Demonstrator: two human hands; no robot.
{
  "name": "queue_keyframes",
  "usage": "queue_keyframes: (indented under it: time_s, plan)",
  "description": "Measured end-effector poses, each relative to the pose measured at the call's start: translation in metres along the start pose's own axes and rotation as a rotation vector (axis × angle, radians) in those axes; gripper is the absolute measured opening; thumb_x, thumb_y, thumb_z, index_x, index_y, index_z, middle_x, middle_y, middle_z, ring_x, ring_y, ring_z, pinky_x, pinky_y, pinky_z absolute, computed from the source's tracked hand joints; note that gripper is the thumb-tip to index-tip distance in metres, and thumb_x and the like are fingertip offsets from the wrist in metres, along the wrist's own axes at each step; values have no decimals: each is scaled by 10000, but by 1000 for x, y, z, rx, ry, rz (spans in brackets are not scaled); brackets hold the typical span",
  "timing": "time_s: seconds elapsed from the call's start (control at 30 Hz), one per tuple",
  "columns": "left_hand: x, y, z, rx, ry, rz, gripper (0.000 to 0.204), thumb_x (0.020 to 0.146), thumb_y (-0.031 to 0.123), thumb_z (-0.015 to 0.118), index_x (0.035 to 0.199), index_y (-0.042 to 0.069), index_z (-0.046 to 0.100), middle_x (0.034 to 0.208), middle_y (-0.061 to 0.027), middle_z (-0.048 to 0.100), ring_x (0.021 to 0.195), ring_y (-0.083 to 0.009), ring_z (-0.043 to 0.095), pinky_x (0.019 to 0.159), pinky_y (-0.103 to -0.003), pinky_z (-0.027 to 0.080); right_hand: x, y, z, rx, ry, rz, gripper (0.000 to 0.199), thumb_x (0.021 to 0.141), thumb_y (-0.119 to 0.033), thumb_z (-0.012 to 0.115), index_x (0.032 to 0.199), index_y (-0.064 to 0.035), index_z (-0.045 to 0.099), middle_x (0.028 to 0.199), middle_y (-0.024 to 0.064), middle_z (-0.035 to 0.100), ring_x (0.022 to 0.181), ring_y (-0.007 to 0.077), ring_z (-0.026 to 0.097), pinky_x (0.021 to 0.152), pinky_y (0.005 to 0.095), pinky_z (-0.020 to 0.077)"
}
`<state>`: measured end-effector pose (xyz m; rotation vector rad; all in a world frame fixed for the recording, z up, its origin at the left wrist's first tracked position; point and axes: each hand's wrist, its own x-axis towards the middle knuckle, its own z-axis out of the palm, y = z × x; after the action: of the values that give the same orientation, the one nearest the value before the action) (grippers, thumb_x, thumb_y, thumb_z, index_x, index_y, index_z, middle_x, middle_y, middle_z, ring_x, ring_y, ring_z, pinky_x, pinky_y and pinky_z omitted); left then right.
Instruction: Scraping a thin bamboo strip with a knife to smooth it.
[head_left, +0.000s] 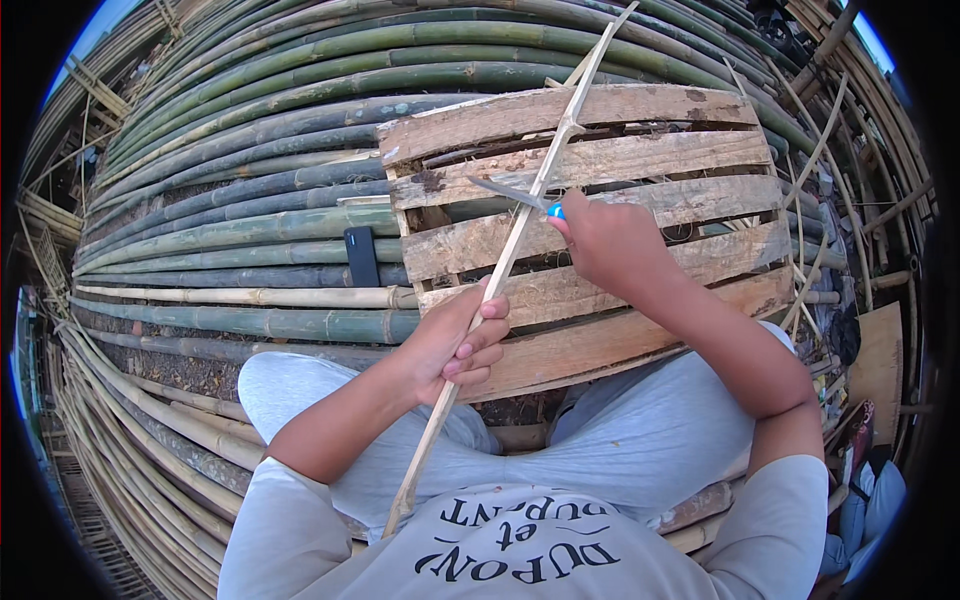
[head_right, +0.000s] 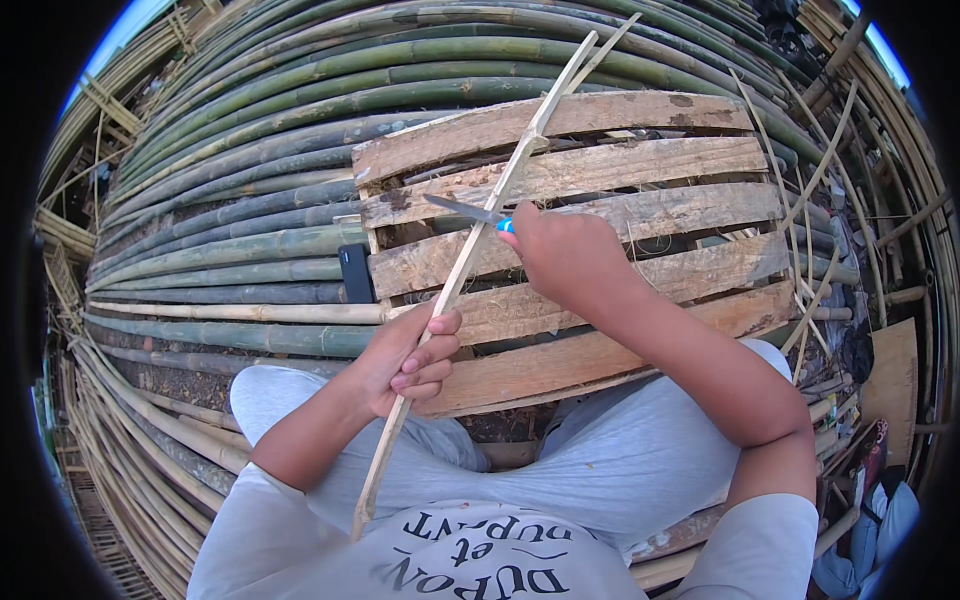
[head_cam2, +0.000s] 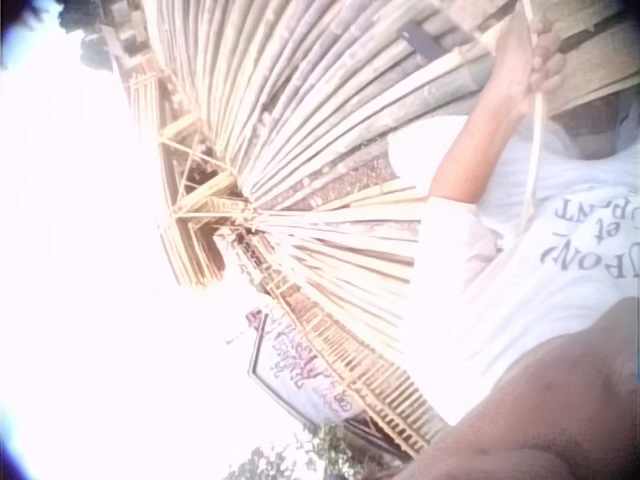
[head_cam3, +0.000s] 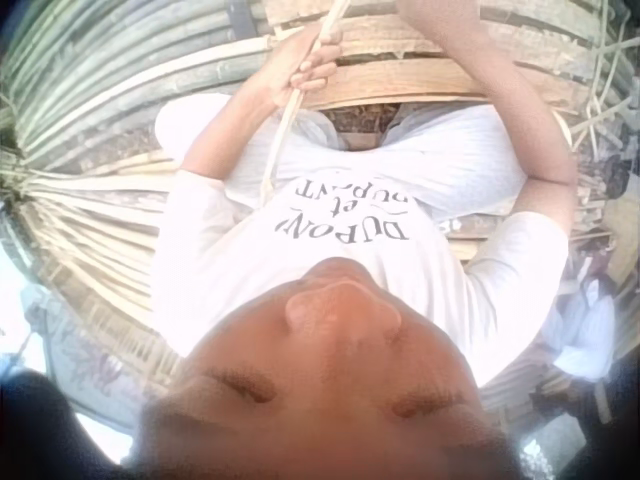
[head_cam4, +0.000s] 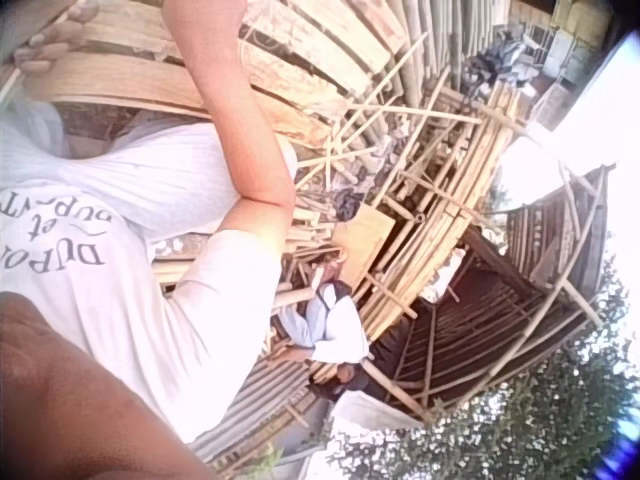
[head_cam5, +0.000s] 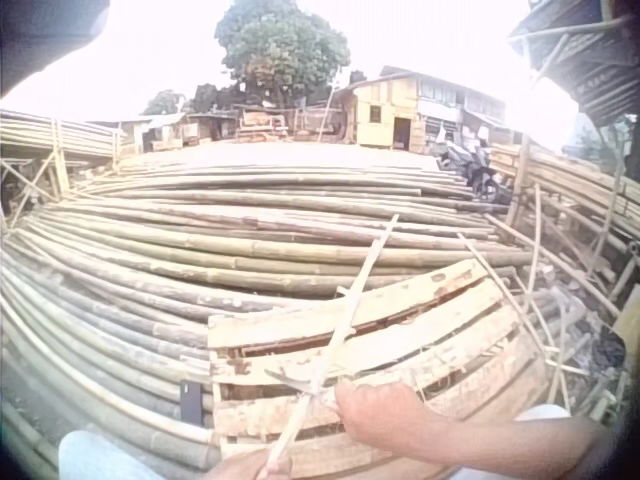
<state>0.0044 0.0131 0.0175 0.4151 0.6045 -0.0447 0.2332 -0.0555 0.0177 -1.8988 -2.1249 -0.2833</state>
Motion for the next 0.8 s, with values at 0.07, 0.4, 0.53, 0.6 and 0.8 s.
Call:
queue_keyframes:
  time_s: [0.07, 0.4, 0.53, 0.6, 0.8]
  plan:
    - [1, -2, 0, 4, -15, -15, 350, 1078, 304, 259, 786, 169, 395, 448, 45, 301, 294, -51, 235, 261, -196, 159, -15, -24, -1, 2, -77, -147, 331, 948, -346, 587, 788, -70, 496, 543, 89, 568, 465, 279, 604, 433, 391, 460]
    - [0, -3, -4, -14, -51, -45, 369, 1078, 305, 258, 769, 163, 401, 449, 40, 314, 296, -51, 238, 258, -189, 155, -8, -1, 7, -68, -49, 35, 313, 951, -338, 581, 830, -67, 482, 560, 100, 563, 491, 292, 602, 453, 404, 465]
    - [1, 3, -5, -8, -42, -10, 355, 1078, 317, 266, 782, 172, 397, 450, 46, 312, 295, -50, 236, 264, -190, 148, 0, 17, 4, -121, -49, 108, 303, 955, -347, 571, 834, -80, 492, 570, 86, 573, 469, 259, 602, 434, 390, 465]
    - [2, 1, -4, 26, -19, -10, 362, 1079, 325, 261, 782, 172, 397, 451, 48, 308, 297, -47, 230, 263, -188, 153, -5, -12, -1, -136, -80, 19, 295, 972, -335, 546, 831, -81, 497, 566, 80, 575, 461, 249, 600, 418, 392, 462]
    - [0, 3, -3, 39, -29, -21, 379, 1076, 373, 287, 780, 169, 408, 455, 54, 300, 298, -42, 229, 264, -183, 164, 0, 15, -2, -123, -32, 84, 321, 971, -359, 544, 821, -81, 490, 555, 70, 564, 461, 251, 601, 436, 389, 475]
